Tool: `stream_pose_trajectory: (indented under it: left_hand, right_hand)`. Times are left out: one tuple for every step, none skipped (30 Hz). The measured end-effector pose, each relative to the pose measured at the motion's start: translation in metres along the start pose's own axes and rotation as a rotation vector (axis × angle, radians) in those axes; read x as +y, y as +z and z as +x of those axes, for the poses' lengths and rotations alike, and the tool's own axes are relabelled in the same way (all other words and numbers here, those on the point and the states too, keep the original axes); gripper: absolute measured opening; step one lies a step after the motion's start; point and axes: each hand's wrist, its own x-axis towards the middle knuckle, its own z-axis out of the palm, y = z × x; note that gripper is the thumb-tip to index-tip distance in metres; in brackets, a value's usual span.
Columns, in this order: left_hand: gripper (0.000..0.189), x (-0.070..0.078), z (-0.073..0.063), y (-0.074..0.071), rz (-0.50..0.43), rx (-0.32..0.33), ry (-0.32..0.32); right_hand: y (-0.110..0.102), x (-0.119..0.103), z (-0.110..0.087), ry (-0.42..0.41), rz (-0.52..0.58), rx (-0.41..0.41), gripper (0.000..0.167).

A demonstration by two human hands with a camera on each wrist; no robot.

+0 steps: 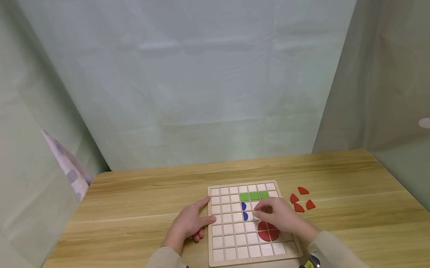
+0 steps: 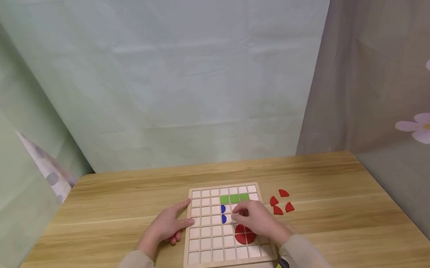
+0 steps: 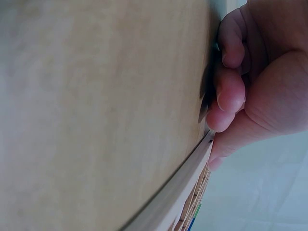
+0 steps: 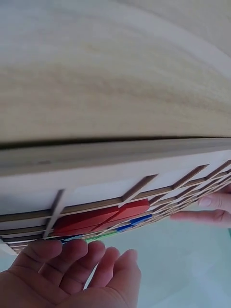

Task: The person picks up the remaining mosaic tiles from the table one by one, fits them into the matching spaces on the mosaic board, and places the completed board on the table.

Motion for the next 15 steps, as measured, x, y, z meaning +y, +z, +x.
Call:
stream_pose_trajectory:
  left_hand:
    - [0.070, -0.0002, 0.0001, 0.0000, 0.000, 0.000, 0.000]
    - [0.070, -0.0003, 0.0002, -0.0001, -0.002, 0.000, -0.001]
    - [0.070, -0.0004, 0.0003, -0.0004, -0.001, 0.001, -0.002]
    - [0.070, -0.0005, 0.0004, -0.0007, 0.001, 0.002, -0.003]
    - [0.070, -0.0007, 0.0005, -0.0008, 0.002, 0.003, -0.003]
    - [0.070, -0.0008, 0.0007, -0.0009, 0.003, 0.004, -0.003]
    - [0.070, -0.0010, 0.0009, -0.0010, 0.006, 0.005, -0.003]
    - [0.070, -0.0010, 0.0010, -0.0013, 0.007, 0.007, -0.003]
    - [0.070, -0.0008, 0.0009, -0.0014, 0.010, 0.007, -0.002]
    - [0.070, -0.0008, 0.0009, -0.0015, 0.010, 0.008, -0.001]
    - [0.070, -0.0008, 0.0009, -0.0015, 0.010, 0.008, 0.001]
    - [0.070, -0.0007, 0.0008, -0.0017, 0.010, 0.009, 0.000]
    - [0.070, -0.0005, 0.0006, -0.0017, 0.010, 0.008, 0.000]
    - [0.070, -0.0004, 0.0006, -0.0017, 0.009, 0.008, -0.001]
    - [0.070, -0.0002, 0.0004, -0.0017, 0.008, 0.007, -0.002]
  right_hand:
    - [-0.0004, 0.0006, -0.0008, 0.001, 0.005, 0.005, 0.017]
    - [-0.0009, 0.0011, -0.0015, 0.001, 0.011, 0.010, 0.016]
    - [-0.0012, 0.0015, -0.0022, 0.001, 0.020, 0.014, 0.016]
    - [-0.0017, 0.0019, -0.0029, 0.001, 0.028, 0.018, 0.016]
    - [-0.0022, 0.0025, -0.0035, -0.001, 0.037, 0.019, 0.016]
    - [-0.0026, 0.0031, -0.0041, -0.002, 0.041, 0.021, 0.016]
    - [-0.0030, 0.0038, -0.0045, 0.000, 0.044, 0.023, 0.016]
    - [-0.0034, 0.0042, -0.0049, 0.001, 0.050, 0.026, 0.017]
    - [-0.0038, 0.0050, -0.0053, 0.004, 0.053, 0.027, 0.017]
    - [-0.0041, 0.0056, -0.0056, 0.008, 0.056, 0.029, 0.018]
    - [-0.0044, 0.0063, -0.0060, 0.013, 0.058, 0.031, 0.018]
    - [-0.0048, 0.0071, -0.0064, 0.014, 0.057, 0.038, 0.018]
    - [-0.0052, 0.0078, -0.0068, 0.017, 0.056, 0.042, 0.017]
    - [-0.0054, 0.0086, -0.0071, 0.020, 0.056, 0.049, 0.017]
    - [-0.0057, 0.0097, -0.0074, 0.026, 0.056, 0.053, 0.017]
